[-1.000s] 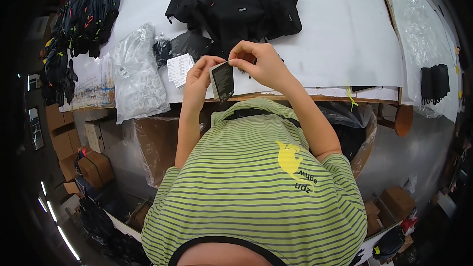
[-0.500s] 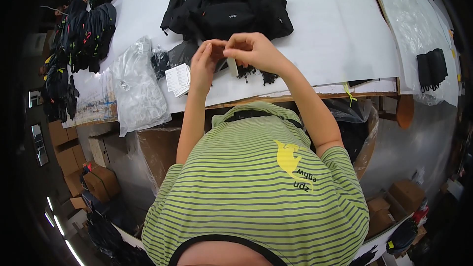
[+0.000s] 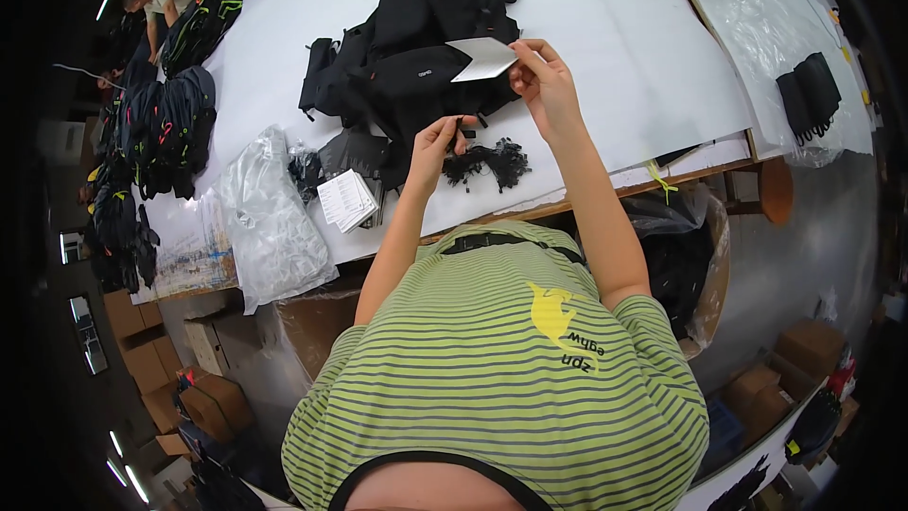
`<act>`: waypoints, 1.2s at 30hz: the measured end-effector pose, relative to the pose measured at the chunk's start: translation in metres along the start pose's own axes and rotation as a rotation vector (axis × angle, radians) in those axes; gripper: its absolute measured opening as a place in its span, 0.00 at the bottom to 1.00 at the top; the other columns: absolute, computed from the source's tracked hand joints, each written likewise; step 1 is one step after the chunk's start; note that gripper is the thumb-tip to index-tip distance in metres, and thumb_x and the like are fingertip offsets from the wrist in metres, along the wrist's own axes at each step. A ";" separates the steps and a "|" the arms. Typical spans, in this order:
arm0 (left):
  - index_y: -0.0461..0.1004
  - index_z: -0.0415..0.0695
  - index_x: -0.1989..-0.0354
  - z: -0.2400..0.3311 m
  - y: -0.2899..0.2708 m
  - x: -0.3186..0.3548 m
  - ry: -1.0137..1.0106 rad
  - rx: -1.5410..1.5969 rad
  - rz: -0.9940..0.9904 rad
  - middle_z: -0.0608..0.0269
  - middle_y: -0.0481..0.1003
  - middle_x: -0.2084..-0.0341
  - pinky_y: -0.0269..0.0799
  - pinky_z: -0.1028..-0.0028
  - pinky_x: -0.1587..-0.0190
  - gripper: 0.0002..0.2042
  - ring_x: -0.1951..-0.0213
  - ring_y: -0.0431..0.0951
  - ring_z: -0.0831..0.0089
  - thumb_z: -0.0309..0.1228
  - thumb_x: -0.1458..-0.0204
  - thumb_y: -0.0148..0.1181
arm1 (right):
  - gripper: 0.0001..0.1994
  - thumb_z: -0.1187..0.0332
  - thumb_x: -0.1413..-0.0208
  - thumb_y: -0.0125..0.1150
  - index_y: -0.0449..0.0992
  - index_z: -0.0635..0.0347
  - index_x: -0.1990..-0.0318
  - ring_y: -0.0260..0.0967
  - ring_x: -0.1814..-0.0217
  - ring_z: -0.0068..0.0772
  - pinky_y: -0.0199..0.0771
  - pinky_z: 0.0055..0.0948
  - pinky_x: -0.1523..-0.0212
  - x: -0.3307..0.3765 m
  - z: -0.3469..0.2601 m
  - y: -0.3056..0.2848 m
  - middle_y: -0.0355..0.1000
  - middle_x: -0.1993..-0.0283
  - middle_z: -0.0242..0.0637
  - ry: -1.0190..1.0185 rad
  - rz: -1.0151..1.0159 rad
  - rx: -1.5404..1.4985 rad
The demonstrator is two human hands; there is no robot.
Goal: Attaching tags and fasteners to small black bags and organizing them into a box.
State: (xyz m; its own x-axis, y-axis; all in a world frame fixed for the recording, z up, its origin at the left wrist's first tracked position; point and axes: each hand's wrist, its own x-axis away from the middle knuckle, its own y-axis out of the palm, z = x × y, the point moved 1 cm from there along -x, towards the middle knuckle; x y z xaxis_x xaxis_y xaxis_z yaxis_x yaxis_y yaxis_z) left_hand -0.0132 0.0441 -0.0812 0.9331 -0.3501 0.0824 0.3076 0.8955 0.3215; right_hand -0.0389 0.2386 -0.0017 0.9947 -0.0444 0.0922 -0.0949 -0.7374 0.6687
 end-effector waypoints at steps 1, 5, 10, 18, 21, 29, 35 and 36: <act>0.75 0.36 0.60 -0.002 -0.003 0.000 -0.002 0.000 -0.004 0.73 0.65 0.82 0.57 0.84 0.71 0.13 0.78 0.61 0.85 0.34 0.40 0.47 | 0.04 0.70 0.43 0.54 0.72 0.59 0.64 0.61 0.75 0.15 0.60 0.15 0.73 0.004 -0.003 -0.002 0.66 0.75 0.26 -0.002 0.004 0.000; 0.73 0.38 0.67 -0.007 -0.009 0.005 -0.084 0.002 0.102 0.72 0.67 0.82 0.54 0.84 0.76 0.12 0.80 0.58 0.86 0.34 0.40 0.49 | 0.04 0.70 0.44 0.56 0.72 0.59 0.65 0.61 0.76 0.15 0.59 0.16 0.75 0.015 -0.020 -0.004 0.67 0.77 0.27 -0.172 0.033 -0.006; 0.72 0.39 0.67 0.000 0.010 0.001 -0.043 0.020 -0.041 0.73 0.67 0.81 0.53 0.85 0.77 0.09 0.80 0.58 0.87 0.33 0.42 0.51 | 0.04 0.69 0.45 0.58 0.74 0.59 0.66 0.63 0.78 0.13 0.59 0.13 0.78 0.019 -0.014 -0.013 0.68 0.78 0.27 -0.068 0.024 0.231; 0.71 0.41 0.67 -0.003 -0.001 -0.005 -0.215 -0.125 -0.087 0.76 0.66 0.81 0.51 0.86 0.80 0.06 0.81 0.59 0.89 0.31 0.45 0.55 | 0.03 0.73 0.43 0.53 0.73 0.59 0.64 0.62 0.76 0.13 0.60 0.13 0.75 0.017 -0.055 0.007 0.72 0.71 0.29 -0.357 0.062 -0.042; 0.72 0.40 0.63 -0.019 -0.013 -0.001 -0.163 -0.136 0.079 0.71 0.70 0.78 0.59 0.85 0.77 0.07 0.79 0.66 0.86 0.31 0.45 0.55 | 0.04 0.73 0.43 0.53 0.74 0.60 0.64 0.62 0.76 0.13 0.59 0.13 0.75 0.015 -0.076 -0.004 0.71 0.71 0.29 -0.430 0.022 -0.072; 0.72 0.40 0.59 0.037 -0.038 0.001 0.319 -0.613 0.396 0.60 0.71 0.64 0.68 0.79 0.61 0.09 0.63 0.74 0.75 0.22 0.50 0.53 | 0.09 0.67 0.44 0.56 0.75 0.63 0.62 0.58 0.80 0.11 0.54 0.12 0.78 0.034 -0.048 -0.026 0.67 0.79 0.28 -0.152 0.138 0.383; 0.74 0.48 0.60 0.101 -0.116 -0.030 0.496 -1.326 0.645 0.60 0.67 0.61 0.62 0.65 0.50 0.15 0.54 0.65 0.57 0.22 0.60 0.57 | 0.07 0.67 0.45 0.57 0.78 0.60 0.65 0.55 0.83 0.10 0.52 0.11 0.82 0.057 -0.004 -0.025 0.66 0.83 0.25 0.112 0.060 0.534; 0.76 0.48 0.63 0.104 -0.118 -0.033 0.450 -1.426 0.533 0.61 0.68 0.62 0.62 0.65 0.50 0.12 0.55 0.65 0.58 0.24 0.60 0.58 | 0.07 0.67 0.45 0.57 0.78 0.60 0.65 0.55 0.83 0.09 0.51 0.11 0.82 0.060 0.002 -0.021 0.66 0.83 0.25 0.147 0.045 0.537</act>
State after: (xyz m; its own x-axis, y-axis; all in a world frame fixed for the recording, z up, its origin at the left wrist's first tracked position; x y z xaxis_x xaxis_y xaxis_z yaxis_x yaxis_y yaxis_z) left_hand -0.0996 -0.0790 -0.0236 0.8834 -0.0507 -0.4659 -0.3854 0.4868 -0.7839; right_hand 0.0227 0.2502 -0.0122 0.9707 -0.0172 0.2395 -0.0656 -0.9785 0.1955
